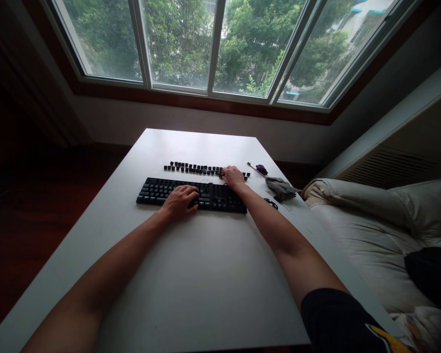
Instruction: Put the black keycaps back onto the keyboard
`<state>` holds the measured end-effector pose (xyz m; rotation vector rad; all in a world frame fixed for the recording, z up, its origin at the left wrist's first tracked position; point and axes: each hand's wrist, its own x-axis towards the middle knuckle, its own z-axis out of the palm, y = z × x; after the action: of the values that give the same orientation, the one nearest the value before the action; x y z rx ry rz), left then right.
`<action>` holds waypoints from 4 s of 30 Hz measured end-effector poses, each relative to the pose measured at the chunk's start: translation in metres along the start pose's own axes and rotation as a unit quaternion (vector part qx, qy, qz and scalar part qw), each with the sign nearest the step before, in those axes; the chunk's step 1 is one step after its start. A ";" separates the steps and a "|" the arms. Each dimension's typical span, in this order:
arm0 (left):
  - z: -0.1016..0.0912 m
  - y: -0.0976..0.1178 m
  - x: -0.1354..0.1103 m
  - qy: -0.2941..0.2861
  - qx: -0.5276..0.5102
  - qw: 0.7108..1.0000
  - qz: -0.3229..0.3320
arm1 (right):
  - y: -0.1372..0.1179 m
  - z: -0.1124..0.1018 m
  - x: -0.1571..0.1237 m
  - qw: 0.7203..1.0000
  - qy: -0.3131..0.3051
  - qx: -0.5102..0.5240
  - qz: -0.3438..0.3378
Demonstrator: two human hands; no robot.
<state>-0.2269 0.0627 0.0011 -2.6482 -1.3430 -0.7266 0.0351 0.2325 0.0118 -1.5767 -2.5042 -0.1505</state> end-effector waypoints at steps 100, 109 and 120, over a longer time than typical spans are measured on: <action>0.002 0.004 0.001 -0.011 0.005 1.000 -0.013 | -0.045 -0.006 -0.042 0.941 -0.054 0.303 -0.143; 0.003 0.004 0.001 -0.009 0.006 1.000 -0.014 | -0.046 -0.003 -0.046 0.944 -0.039 0.298 -0.137; 0.003 0.003 0.001 -0.006 -0.002 1.000 -0.015 | -0.048 -0.006 -0.048 0.942 -0.025 0.285 -0.178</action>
<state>-0.2229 0.0625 -0.0007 -2.6458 -1.3897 -0.7187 0.0130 0.1688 0.0088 -0.9067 -2.5186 0.5290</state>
